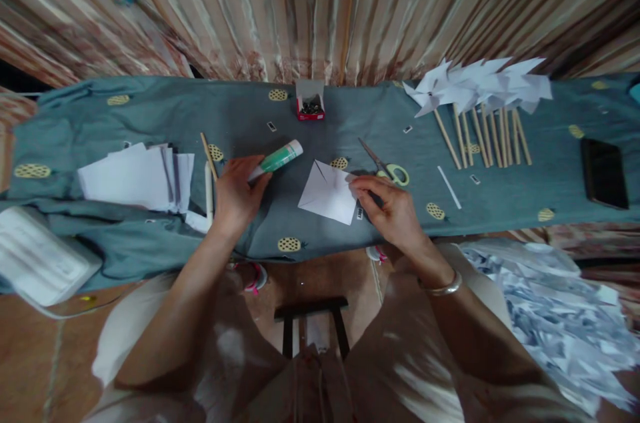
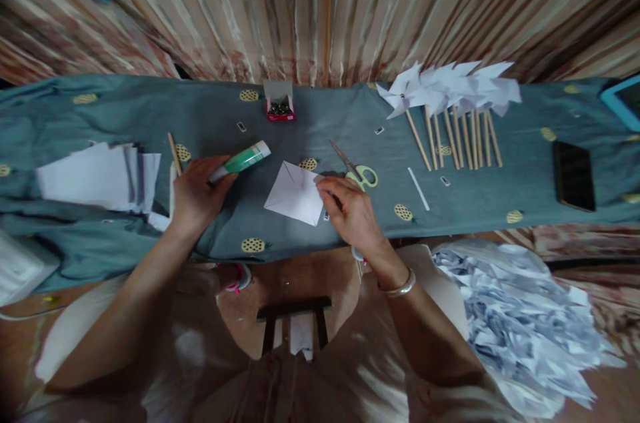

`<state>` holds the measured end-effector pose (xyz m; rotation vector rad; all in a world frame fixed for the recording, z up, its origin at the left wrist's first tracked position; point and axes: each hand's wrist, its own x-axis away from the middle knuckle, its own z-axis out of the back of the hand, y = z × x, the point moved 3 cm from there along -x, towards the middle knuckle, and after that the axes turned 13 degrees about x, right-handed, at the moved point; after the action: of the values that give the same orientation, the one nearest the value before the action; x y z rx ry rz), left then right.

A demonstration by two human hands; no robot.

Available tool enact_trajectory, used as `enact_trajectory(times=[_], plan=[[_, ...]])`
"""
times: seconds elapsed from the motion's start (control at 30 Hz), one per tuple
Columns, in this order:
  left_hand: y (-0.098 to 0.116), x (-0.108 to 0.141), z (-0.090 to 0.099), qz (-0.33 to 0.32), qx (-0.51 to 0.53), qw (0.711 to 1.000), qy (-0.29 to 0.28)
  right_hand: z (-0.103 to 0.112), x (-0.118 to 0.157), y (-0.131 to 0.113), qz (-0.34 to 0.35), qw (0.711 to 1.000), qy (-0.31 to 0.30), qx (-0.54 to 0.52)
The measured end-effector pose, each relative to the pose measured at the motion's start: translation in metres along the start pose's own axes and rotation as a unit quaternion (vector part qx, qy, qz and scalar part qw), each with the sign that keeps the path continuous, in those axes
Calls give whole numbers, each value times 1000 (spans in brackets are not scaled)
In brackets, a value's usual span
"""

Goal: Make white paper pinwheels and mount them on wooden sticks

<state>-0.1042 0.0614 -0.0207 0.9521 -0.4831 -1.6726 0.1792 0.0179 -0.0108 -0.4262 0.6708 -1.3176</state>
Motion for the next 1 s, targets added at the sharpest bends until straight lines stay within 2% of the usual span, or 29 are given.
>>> enact_trajectory(times=[0.1,0.23,0.27,0.37,0.67,1.0], plan=[[17,12,-8,-67,-36,997,-15,-1,9,-8,67,996,-19,50],[53,39,-39,-206,-15,966,-154,-6,16,-7,87,993,-39,73],[59,45,-45,-223,-10,958,-181,-7,17,-6,88,992,-42,76],[66,51,-57,-220,-10,953,-210,-9,18,-4,96,991,-51,82],[63,51,-58,-272,-23,944,-183,-5,16,-2,106,989,-83,66],[73,44,-63,-283,-62,940,-181,-7,16,1,82,992,-87,32]])
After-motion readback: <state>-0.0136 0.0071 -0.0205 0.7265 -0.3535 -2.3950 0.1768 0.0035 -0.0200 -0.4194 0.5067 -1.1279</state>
